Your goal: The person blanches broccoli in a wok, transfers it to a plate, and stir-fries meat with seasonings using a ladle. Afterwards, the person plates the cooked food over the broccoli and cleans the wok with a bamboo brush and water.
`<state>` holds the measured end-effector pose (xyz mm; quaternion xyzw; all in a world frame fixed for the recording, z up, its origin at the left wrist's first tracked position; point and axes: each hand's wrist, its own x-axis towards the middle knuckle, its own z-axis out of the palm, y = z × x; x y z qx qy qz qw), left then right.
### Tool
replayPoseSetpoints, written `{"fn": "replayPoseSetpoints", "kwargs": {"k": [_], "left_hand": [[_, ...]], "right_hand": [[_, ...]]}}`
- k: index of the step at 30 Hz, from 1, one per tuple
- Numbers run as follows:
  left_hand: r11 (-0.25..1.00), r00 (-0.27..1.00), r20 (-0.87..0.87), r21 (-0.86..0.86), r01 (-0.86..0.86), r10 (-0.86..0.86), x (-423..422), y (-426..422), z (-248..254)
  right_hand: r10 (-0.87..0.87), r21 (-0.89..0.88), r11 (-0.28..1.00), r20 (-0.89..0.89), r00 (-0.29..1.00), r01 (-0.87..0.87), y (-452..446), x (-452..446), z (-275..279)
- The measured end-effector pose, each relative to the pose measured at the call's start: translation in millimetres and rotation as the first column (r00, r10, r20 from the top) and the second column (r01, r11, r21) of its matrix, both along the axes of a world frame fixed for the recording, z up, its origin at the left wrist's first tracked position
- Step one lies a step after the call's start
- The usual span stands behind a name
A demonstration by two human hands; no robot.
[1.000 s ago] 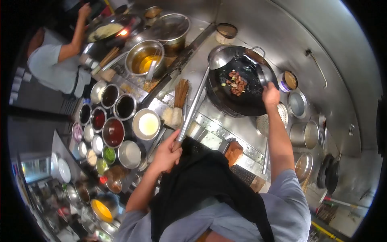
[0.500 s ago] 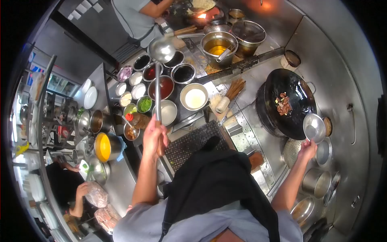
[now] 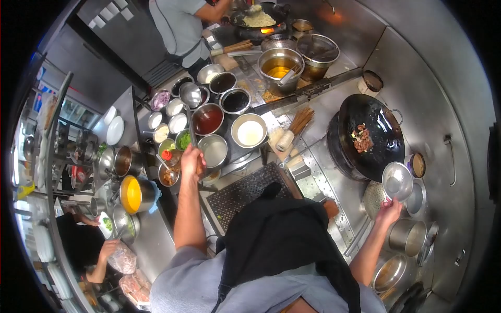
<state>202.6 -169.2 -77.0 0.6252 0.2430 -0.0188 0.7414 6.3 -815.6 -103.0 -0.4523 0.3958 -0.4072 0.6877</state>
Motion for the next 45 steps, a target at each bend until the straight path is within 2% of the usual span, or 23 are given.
{"fn": "replayPoseSetpoints", "kwargs": {"k": [6,8,12,14,17,18,20,23,25,28,29,30,33,34,35,36,38,40,41,42,43,44,45], "left_hand": [[0.996,1.000,-0.007,-0.083,-0.011,0.011,4,6,-2],[0.963,0.998,0.043,-0.268,-0.034,0.047,0,10,3],[0.928,0.997,0.071,-0.373,0.018,0.009,-30,1,46],[0.923,0.988,0.124,-0.360,0.136,-0.097,-50,-6,69],[0.955,0.984,0.052,-0.240,0.176,-0.168,-79,-35,115],[0.934,0.974,0.063,-0.276,0.228,-0.219,-83,-48,128],[0.876,0.915,0.110,-0.264,0.403,-0.387,-81,-66,136],[0.825,0.844,0.033,-0.195,0.530,-0.535,-65,-101,134],[0.771,0.773,-0.028,-0.103,0.628,-0.633,-46,-125,127],[0.568,0.575,-0.151,0.089,0.818,-0.804,-8,-171,116],[0.414,0.453,-0.181,0.216,0.885,-0.873,9,-181,104],[0.341,0.378,-0.175,0.206,0.917,-0.909,25,-194,92],[0.077,0.208,-0.245,0.457,0.886,-0.947,59,-239,67],[0.022,0.150,-0.246,0.458,0.889,-0.958,74,-255,52],[-0.081,0.096,-0.246,0.620,0.780,-0.964,90,-271,29],[-0.164,0.047,-0.248,0.757,0.633,-0.968,99,-286,16],[-0.198,-0.036,-0.218,0.788,0.583,-0.975,95,-327,22],[-0.153,-0.100,-0.127,0.541,0.827,-0.987,71,-375,54],[-0.198,-0.168,-0.106,0.481,0.854,-0.980,63,-399,63],[-0.246,-0.237,-0.071,0.355,0.902,-0.969,52,-427,69],[-0.297,-0.299,-0.030,0.225,0.928,-0.954,40,-454,74],[-0.334,-0.339,0.016,0.134,0.933,-0.940,24,-479,73],[-0.379,-0.384,0.044,0.086,0.921,-0.922,7,-505,73]], "right_hand": [[-0.011,0.048,0.999,-0.013,1.000,0.012,2,-4,-5],[-0.025,0.064,0.998,-0.030,0.999,0.027,3,-3,-5],[-0.004,0.091,0.996,0.001,1.000,0.004,2,-3,-4],[-0.002,0.095,0.995,0.022,1.000,0.000,-1,-7,-10],[-0.071,0.074,0.995,0.033,0.997,0.069,-5,-6,-19],[-0.111,0.075,0.991,0.030,0.993,0.108,-2,-7,-17],[-0.104,0.072,0.992,0.030,0.994,0.101,6,-13,-6],[-0.217,0.049,0.975,0.014,0.976,0.216,18,-30,0],[-0.198,0.014,0.980,0.039,0.979,0.198,26,-49,4],[-0.376,0.011,0.927,0.033,0.926,0.376,49,-87,12],[-0.435,-0.001,0.900,0.025,0.900,0.436,62,-103,19],[-0.483,-0.004,0.875,0.012,0.875,0.483,72,-123,20],[-0.746,-0.005,0.666,-0.005,0.666,0.746,117,-191,11],[-0.816,0.006,0.577,0.016,0.577,0.816,138,-219,6],[-0.853,-0.019,0.521,-0.002,0.521,0.853,166,-251,-2],[-0.907,-0.070,0.415,-0.117,0.405,0.907,200,-281,-11],[-0.964,-0.061,0.181,-0.210,0.165,0.982,286,-340,-31],[-0.932,-0.023,-0.111,-0.344,-0.112,0.994,389,-390,-50],[-0.917,0.004,-0.258,-0.317,-0.244,0.966,446,-412,-67],[-0.856,-0.013,-0.392,-0.361,-0.370,0.920,496,-419,-68],[-0.812,-0.027,-0.466,-0.383,-0.440,0.884,545,-422,-70],[-0.712,-0.048,-0.613,-0.400,-0.578,0.789,587,-419,-70],[-0.627,-0.052,-0.708,-0.413,-0.661,0.704,628,-420,-78]]}}
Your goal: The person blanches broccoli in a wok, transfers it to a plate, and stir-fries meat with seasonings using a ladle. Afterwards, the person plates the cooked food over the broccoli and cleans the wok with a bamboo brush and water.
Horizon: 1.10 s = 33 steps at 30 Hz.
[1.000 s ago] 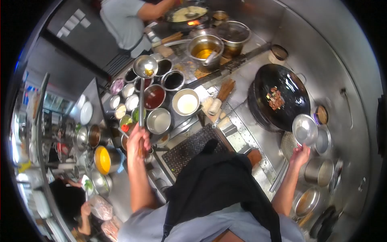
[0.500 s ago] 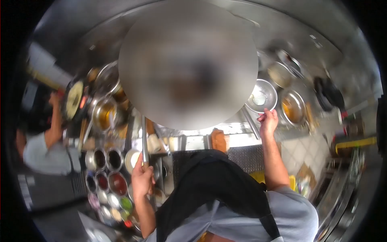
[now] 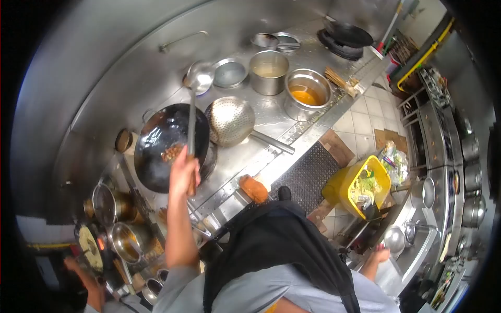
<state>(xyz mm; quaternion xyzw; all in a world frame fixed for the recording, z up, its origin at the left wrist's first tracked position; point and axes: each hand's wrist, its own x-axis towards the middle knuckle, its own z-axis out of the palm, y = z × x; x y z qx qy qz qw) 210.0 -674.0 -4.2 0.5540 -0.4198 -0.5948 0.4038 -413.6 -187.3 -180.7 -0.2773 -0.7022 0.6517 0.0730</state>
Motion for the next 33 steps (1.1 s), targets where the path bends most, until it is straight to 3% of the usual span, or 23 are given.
{"fn": "replayPoseSetpoints", "kwargs": {"k": [5,8,14,16,18,22,24,29,31,32,33], "left_hand": [[0.958,0.955,-0.076,-0.014,0.285,-0.286,-100,-118,-4],[0.955,0.959,-0.033,0.082,0.285,-0.283,-156,-166,-15],[0.914,0.915,0.115,0.183,0.363,-0.386,-218,-224,-29],[0.910,0.902,0.167,0.201,0.363,-0.397,-228,-232,-35],[0.909,0.897,0.198,0.227,0.349,-0.394,-235,-237,-37],[0.929,0.931,0.177,0.253,0.269,-0.318,-245,-241,-24],[0.868,0.959,-0.205,0.420,0.265,-0.194,-239,-255,-27],[0.887,0.936,-0.343,0.404,0.223,-0.079,-232,-227,-17],[0.899,0.850,-0.524,0.392,0.196,0.044,-223,-215,-13],[0.902,0.847,-0.528,0.392,0.180,0.060,-215,-208,-11],[0.903,0.763,-0.643,0.363,0.230,0.064,-207,-203,-9]], "right_hand": [[-0.434,-0.008,0.900,0.102,0.895,0.437,113,16,-40],[-0.439,-0.065,0.889,0.165,0.883,0.454,170,-7,-114],[-0.104,-0.102,0.982,0.402,0.910,0.157,138,-8,-141],[-0.041,-0.306,0.946,0.220,0.975,0.109,59,3,-113],[-0.071,-0.307,0.937,0.299,0.952,0.166,-17,-15,-105],[0.294,-0.336,0.924,0.317,0.901,-0.183,-114,-39,-111],[0.381,-0.318,0.902,0.274,0.883,-0.291,-163,-38,-92],[0.517,-0.284,0.844,0.201,0.832,-0.456,-207,-37,-89],[0.659,-0.351,0.735,0.170,0.733,-0.580,-208,-36,-98],[0.620,-0.301,0.779,0.245,0.745,-0.550,-211,-35,-103],[0.636,-0.299,0.767,0.241,0.733,-0.568,-216,-30,-102]]}}
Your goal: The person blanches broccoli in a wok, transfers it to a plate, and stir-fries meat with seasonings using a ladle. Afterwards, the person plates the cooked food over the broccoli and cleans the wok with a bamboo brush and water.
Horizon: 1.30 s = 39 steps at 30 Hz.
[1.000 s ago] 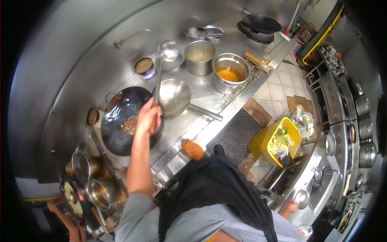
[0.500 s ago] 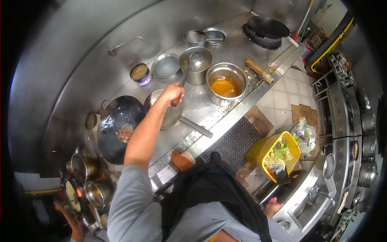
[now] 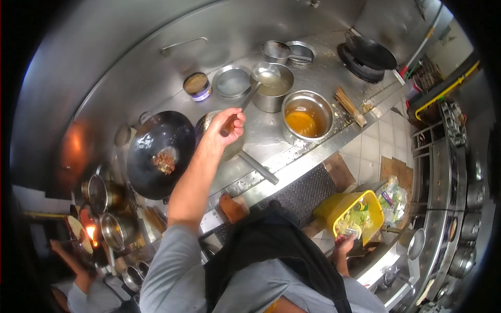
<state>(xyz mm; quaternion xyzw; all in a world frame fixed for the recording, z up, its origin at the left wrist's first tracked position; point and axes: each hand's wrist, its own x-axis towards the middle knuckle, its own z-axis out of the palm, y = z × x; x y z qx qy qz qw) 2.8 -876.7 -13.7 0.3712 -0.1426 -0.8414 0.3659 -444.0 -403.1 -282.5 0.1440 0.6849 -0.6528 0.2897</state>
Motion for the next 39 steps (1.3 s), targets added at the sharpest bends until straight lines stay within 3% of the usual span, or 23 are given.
{"fn": "replayPoseSetpoints", "kwargs": {"k": [4,6,7,9,12,13,14,16,17,19,21,22,25,26,28,29,30,32,34,35,36,38,39], "left_hand": [[0.998,0.945,-0.321,0.004,-0.070,0.068,31,41,8],[0.995,0.898,-0.430,0.008,-0.101,0.094,51,69,11],[0.990,0.884,-0.448,0.014,-0.142,0.134,63,87,14],[0.976,0.862,-0.465,0.020,-0.215,0.200,91,126,19],[0.952,0.828,-0.491,0.014,-0.304,0.272,143,190,29],[0.940,0.848,-0.439,-0.022,-0.341,0.297,162,210,28],[0.926,0.865,-0.383,-0.059,-0.372,0.323,181,231,28],[0.894,0.897,-0.097,-0.090,-0.439,0.431,210,269,39],[0.903,0.906,0.050,-0.121,-0.411,0.419,224,282,39],[0.909,0.888,0.202,-0.151,-0.389,0.414,254,302,30],[0.929,0.742,0.559,-0.240,-0.283,0.371,279,318,4],[0.924,0.735,0.560,-0.242,-0.296,0.382,288,326,-5],[0.958,0.364,0.887,-0.249,-0.144,0.285,304,352,-30],[0.955,0.360,0.887,-0.249,-0.159,0.291,306,363,-51],[0.912,-0.128,0.903,-0.409,0.035,0.410,294,378,-71],[0.972,-0.144,0.965,-0.230,-0.053,0.220,282,382,-63],[0.969,-0.145,0.965,-0.232,-0.081,0.219,271,387,-55],[0.931,0.075,0.966,-0.215,-0.295,0.247,259,394,-48],[0.829,0.123,0.860,-0.426,-0.362,0.496,245,406,-87],[0.806,0.272,0.789,-0.418,-0.418,0.550,229,408,-79],[0.753,0.341,0.720,-0.376,-0.540,0.604,207,406,-65],[0.643,0.449,0.468,-0.449,-0.621,0.761,173,400,-52],[0.671,0.562,0.366,-0.419,-0.612,0.741,164,405,-33]], "right_hand": [[0.155,0.082,0.984,0.035,0.987,-0.157,-18,13,-3],[0.605,0.371,0.775,-0.200,0.771,-0.512,-33,18,-19],[0.640,0.298,0.762,-0.206,0.741,-0.575,-53,35,-5],[0.771,0.354,0.597,-0.502,0.393,-0.720,-92,47,-31],[0.860,0.184,0.381,-0.429,0.275,-0.906,-178,173,104],[0.850,0.183,0.293,-0.500,0.168,-0.938,-199,208,117],[0.815,0.335,0.161,-0.576,-0.067,-0.928,-217,238,127],[0.786,0.299,-0.037,-0.580,-0.212,-0.954,-244,319,155],[0.557,0.399,-0.081,-0.742,-0.374,-0.913,-254,360,171],[0.398,0.418,-0.170,-0.799,-0.450,-0.893,-262,439,186],[0.229,0.512,-0.196,-0.805,-0.547,-0.836,-268,502,189],[0.183,0.551,-0.199,-0.792,-0.583,-0.811,-271,528,182],[0.151,0.695,-0.192,-0.676,-0.721,-0.692,-272,571,161],[0.140,0.695,-0.203,-0.676,-0.723,-0.689,-270,575,156],[0.175,0.725,-0.169,-0.645,-0.744,-0.668,-270,577,155],[0.209,0.705,-0.203,-0.647,-0.733,-0.680,-268,576,156],[0.187,0.708,-0.220,-0.644,-0.742,-0.671,-262,571,158],[0.236,0.447,-0.155,-0.849,-0.473,-0.881,-249,563,162],[0.242,0.457,-0.281,-0.817,-0.523,-0.844,-236,555,159],[0.600,0.138,-0.548,-0.623,-0.502,-0.825,-227,558,164],[0.783,-0.240,-0.621,-0.239,-0.575,-0.746,-217,565,171],[0.746,-0.609,-0.509,0.040,-0.664,-0.608,-201,572,198],[0.738,-0.471,-0.600,-0.016,-0.674,-0.646,-199,570,214]]}}
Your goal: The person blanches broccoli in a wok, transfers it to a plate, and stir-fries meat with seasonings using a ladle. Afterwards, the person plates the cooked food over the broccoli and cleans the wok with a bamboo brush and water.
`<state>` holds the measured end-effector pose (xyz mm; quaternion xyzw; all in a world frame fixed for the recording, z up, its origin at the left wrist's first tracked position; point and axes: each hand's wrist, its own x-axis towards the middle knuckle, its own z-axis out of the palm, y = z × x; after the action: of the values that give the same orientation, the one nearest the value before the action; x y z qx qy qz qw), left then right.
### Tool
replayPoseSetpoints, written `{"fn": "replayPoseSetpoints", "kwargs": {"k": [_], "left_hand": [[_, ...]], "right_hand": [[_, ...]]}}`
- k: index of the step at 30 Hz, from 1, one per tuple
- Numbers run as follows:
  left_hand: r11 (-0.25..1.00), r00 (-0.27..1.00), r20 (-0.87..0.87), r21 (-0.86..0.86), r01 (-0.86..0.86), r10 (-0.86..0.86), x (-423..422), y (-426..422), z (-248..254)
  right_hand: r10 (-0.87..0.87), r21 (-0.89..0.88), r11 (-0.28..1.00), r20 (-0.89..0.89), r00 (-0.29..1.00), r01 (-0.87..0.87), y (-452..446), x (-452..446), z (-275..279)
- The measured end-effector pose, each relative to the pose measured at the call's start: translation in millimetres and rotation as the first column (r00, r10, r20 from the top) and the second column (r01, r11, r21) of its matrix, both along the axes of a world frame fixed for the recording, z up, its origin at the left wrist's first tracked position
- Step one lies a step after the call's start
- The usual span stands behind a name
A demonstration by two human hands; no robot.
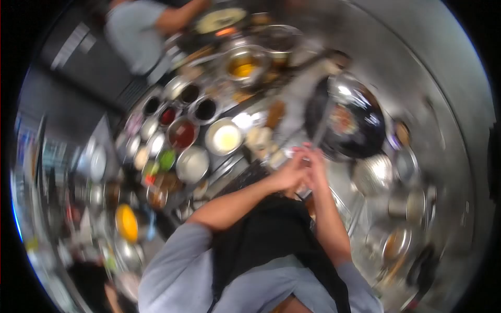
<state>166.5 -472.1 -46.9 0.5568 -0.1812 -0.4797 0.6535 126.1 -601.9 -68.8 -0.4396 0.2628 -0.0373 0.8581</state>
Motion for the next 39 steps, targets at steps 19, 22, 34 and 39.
{"fn": "replayPoseSetpoints", "kwargs": {"k": [19,22,34,39], "left_hand": [[-0.251,-0.199,0.250,0.194,-0.948,0.948,104,598,-86],[-0.289,-0.271,0.101,0.313,-0.905,0.957,155,659,-141],[-0.089,0.092,0.510,0.320,-0.943,0.855,221,675,-150],[-0.178,-0.112,0.719,0.017,-0.984,0.686,178,654,-131]], "right_hand": [[0.548,-0.072,0.815,-0.221,0.807,-0.574,103,-51,54],[0.608,-0.007,0.771,-0.292,0.739,-0.637,155,-20,65],[0.555,-0.043,0.776,-0.429,0.713,-0.630,269,27,98],[0.544,-0.080,0.761,-0.462,0.701,-0.644,278,39,103]]}}
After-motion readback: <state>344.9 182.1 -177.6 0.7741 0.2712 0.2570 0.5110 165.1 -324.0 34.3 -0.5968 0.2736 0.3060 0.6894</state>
